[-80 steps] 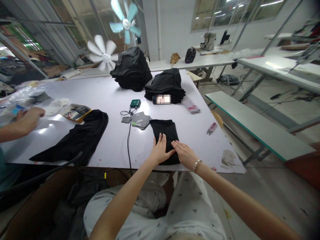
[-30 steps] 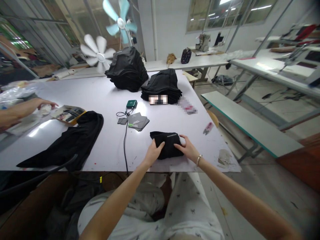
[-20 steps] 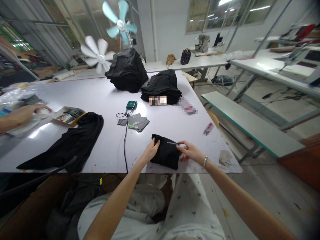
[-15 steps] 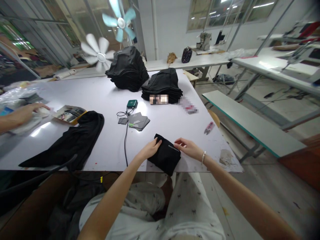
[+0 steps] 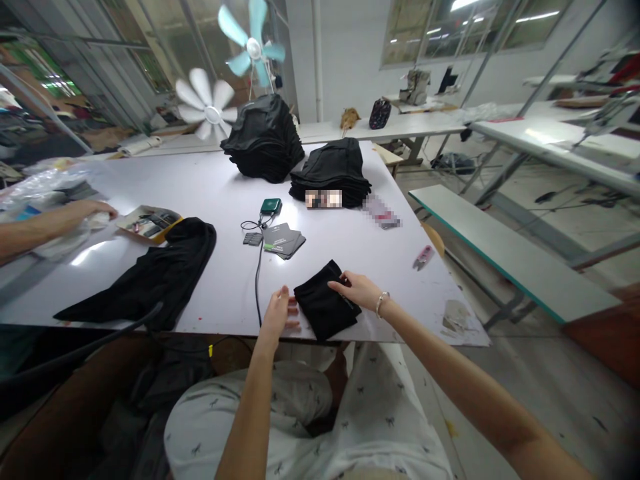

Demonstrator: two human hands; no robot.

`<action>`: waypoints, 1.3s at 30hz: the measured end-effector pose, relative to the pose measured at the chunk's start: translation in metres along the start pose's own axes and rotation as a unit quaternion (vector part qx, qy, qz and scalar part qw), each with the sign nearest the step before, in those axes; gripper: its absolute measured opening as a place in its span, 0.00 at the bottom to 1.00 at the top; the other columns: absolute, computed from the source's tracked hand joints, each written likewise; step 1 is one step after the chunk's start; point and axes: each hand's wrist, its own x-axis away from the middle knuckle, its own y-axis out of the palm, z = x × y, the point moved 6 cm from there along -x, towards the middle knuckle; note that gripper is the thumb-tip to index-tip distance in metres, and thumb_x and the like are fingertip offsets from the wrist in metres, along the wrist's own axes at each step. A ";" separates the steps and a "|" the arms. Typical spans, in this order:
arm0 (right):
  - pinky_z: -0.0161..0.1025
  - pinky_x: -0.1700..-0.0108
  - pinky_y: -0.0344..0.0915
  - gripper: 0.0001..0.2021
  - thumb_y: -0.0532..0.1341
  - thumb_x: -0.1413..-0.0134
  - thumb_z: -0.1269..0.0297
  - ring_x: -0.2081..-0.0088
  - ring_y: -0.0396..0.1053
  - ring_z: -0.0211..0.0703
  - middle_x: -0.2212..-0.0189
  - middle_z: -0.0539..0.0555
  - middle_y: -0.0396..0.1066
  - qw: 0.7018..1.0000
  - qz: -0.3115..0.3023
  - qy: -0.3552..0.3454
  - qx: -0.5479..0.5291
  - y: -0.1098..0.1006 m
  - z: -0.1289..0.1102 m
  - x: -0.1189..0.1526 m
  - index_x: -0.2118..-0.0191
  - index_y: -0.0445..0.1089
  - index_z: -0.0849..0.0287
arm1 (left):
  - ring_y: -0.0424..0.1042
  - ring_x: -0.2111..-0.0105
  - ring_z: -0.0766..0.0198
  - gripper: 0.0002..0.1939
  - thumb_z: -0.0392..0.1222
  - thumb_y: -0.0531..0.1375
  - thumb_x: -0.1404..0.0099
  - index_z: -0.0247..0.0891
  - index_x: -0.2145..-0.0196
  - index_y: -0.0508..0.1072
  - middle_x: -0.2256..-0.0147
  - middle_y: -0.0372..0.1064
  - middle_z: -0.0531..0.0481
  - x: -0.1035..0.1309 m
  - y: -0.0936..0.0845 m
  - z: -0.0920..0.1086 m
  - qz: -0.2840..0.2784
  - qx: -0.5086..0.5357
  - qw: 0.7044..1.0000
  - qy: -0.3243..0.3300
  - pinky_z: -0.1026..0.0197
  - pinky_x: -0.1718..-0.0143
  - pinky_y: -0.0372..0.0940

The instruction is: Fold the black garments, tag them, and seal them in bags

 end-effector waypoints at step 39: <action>0.40 0.55 0.58 0.14 0.46 0.43 0.58 0.58 0.65 0.45 0.61 0.59 0.68 0.973 0.134 0.075 -0.171 0.010 0.003 -0.037 0.60 0.63 0.60 | 0.70 0.72 0.64 0.21 0.50 0.61 0.48 0.35 0.60 0.65 0.71 0.69 0.47 -0.022 0.033 0.012 0.080 0.117 0.989 0.031 0.65 0.72 0.63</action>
